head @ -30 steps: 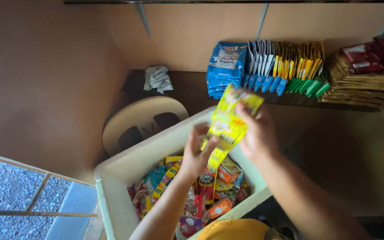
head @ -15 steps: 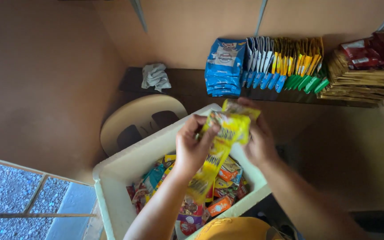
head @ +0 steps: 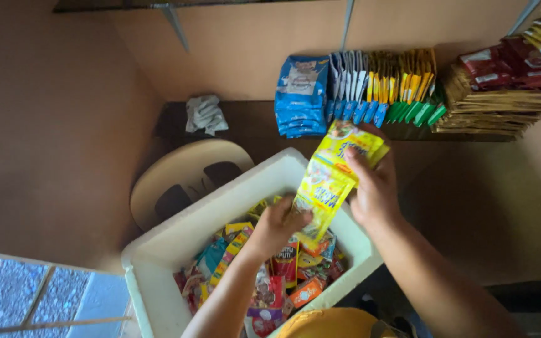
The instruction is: Organizing various food and beverage packets by type from a bin onto a storage shelf.
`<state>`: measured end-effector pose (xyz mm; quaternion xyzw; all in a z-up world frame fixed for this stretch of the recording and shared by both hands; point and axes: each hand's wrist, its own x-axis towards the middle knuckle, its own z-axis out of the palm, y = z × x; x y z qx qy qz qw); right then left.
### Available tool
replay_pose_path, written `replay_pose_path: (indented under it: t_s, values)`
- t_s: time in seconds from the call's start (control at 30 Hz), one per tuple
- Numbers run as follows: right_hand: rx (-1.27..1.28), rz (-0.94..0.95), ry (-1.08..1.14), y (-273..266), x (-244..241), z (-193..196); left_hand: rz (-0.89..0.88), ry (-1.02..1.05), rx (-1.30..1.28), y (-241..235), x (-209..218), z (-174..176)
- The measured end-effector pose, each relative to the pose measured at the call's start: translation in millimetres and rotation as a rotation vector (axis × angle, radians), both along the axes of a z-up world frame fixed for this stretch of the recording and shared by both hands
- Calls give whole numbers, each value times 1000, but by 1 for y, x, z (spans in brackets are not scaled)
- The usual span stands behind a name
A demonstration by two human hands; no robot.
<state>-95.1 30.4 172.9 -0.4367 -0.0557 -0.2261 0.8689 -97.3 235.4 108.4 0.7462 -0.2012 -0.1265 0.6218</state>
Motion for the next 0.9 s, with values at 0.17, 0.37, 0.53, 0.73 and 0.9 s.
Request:
replay_pose_path:
  t_s: [0.17, 0.37, 0.53, 0.73, 0.9]
  values:
    - [-326, -140, -53, -36, 9, -15, -113, 21, -127, 7, -12, 31]
    - [-361, 53, -6, -27, 1, -28, -127, 25, -497, -17, 5, 65]
    - [-88, 211, -46, -16, -11, -16, 284, -325, -396, -65, 12, 65]
    - [-112, 189, -40, -49, -7, 3, 426, -702, -351, -106, 19, 64]
    - [-248, 33, 128, -115, 3, 41, 242, -876, -230, -137, 14, 127]
